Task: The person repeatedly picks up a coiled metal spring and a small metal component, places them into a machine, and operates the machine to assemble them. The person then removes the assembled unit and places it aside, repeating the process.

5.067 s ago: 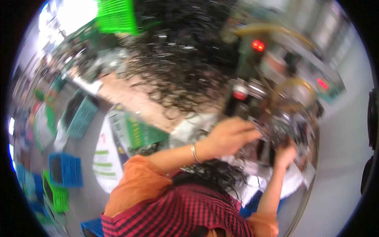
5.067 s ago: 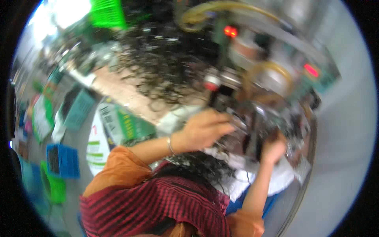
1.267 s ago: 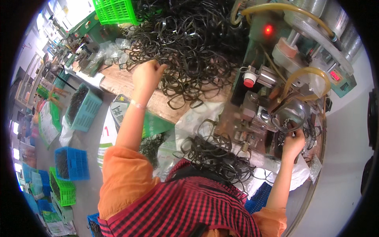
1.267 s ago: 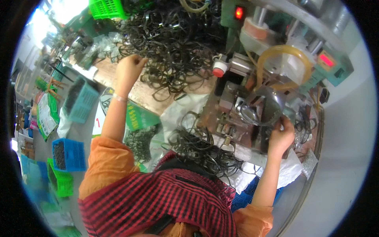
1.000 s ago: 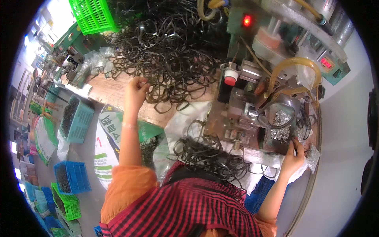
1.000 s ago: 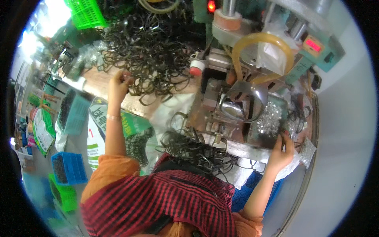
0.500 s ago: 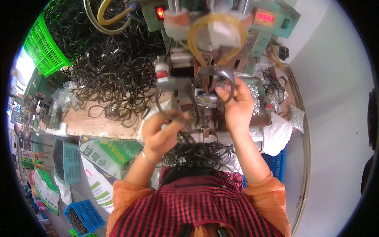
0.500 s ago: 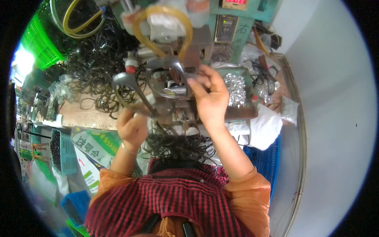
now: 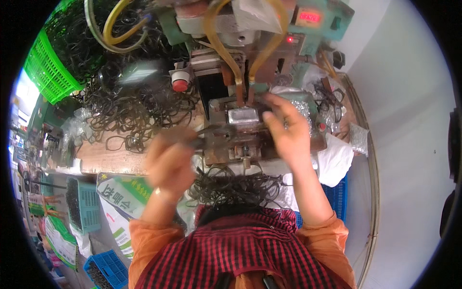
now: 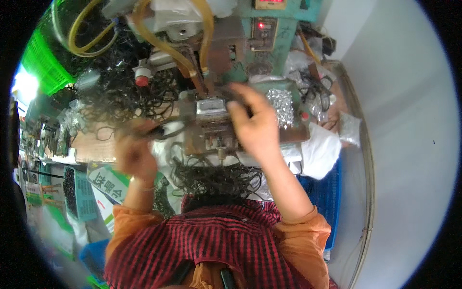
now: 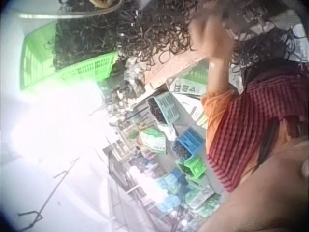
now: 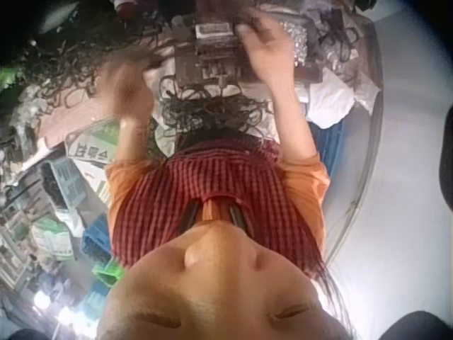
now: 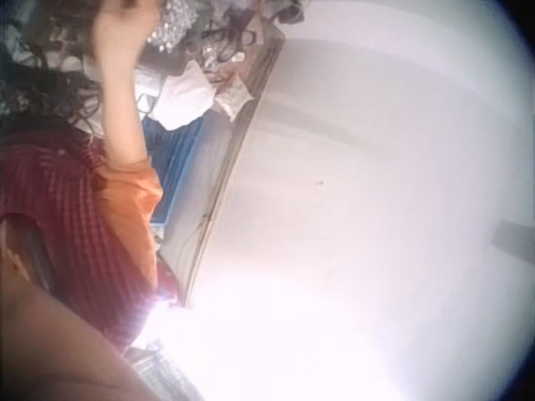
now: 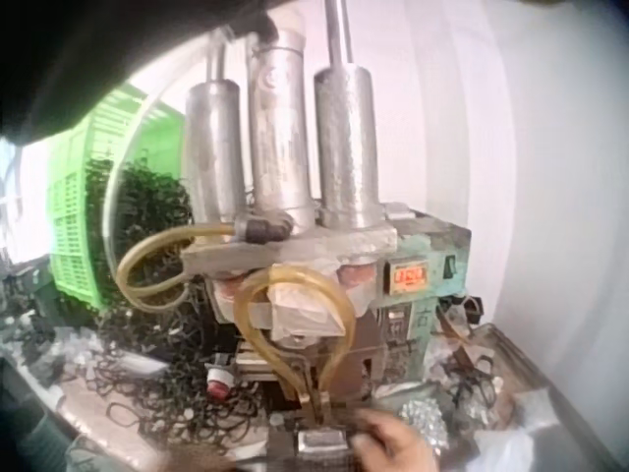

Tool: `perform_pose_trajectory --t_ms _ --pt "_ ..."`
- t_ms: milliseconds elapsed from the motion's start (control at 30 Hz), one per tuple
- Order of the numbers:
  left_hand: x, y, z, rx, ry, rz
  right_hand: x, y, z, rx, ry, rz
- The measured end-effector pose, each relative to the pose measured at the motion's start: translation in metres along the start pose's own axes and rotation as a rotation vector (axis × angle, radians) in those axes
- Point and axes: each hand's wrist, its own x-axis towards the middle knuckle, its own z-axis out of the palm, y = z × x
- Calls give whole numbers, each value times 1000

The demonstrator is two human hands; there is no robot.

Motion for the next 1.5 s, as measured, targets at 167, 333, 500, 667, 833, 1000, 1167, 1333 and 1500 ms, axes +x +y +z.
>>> perform_pose_trajectory --t_ms 167,333,500,667,833,1000,1167,1333,1500 --pt "4 -12 65 -136 -94 160 -12 106 -55 -1069 176 -4" --pt "2 -20 78 -97 -79 261 -2 109 -68 -818 252 -60" --pt "-9 -22 78 -102 -89 249 -4 106 -58 -855 184 -60" --pt "-7 -23 70 -192 -144 211 24 129 -54 -1102 -88 -577" --pt "-34 -1 23 39 -92 31 15 132 -72 -832 171 -232" --pt "-36 -62 -93 690 274 -344 -3 102 -68 -567 304 72" --pt "-96 -140 -118 931 -439 -1179 10 104 -50 -385 206 114" --pt "-147 -170 -77 696 17 -901 -4 106 -58 -472 280 115" --pt "-62 -146 -57 538 -123 -529 -49 100 -98 -520 474 74"
